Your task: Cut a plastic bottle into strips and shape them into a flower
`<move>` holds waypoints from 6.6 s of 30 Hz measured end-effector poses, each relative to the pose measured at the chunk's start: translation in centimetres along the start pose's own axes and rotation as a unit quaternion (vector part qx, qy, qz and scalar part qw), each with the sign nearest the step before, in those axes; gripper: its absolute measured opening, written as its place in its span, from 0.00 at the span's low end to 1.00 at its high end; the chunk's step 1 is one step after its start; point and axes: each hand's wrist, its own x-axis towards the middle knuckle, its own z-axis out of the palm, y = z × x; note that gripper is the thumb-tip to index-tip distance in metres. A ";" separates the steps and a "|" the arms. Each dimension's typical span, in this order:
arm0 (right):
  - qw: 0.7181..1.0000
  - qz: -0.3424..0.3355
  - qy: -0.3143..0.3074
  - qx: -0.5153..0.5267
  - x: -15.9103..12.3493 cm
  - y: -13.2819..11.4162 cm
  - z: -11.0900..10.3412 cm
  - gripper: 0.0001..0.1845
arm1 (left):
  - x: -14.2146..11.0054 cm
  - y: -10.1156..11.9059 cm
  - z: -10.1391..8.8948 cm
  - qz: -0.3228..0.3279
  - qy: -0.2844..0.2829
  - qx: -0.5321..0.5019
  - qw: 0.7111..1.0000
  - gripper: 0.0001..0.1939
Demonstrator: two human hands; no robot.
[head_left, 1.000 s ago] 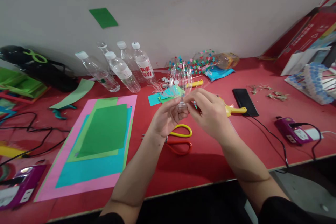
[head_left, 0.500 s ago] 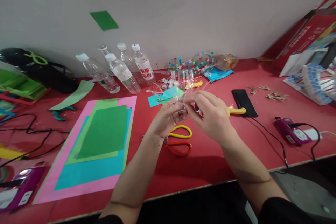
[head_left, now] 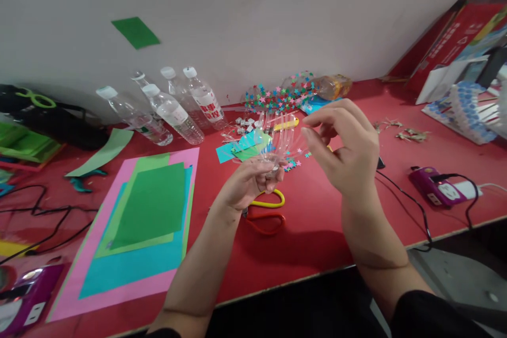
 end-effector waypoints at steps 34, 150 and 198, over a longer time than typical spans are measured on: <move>0.994 0.045 -0.104 0.012 0.5 1.5 0.2 0.12 | 0.1 -0.7 0.2 -0.046 -0.062 0.020 0.997 0.14; 0.982 0.168 -0.032 0.076 0.1 1.0 -1.3 0.11 | 0.2 1.1 -0.9 0.254 0.148 0.218 0.931 0.19; 0.997 -0.001 -0.045 -0.056 -1.0 -2.7 -2.7 0.08 | 1.4 -1.1 -1.7 0.230 0.136 0.272 0.924 0.18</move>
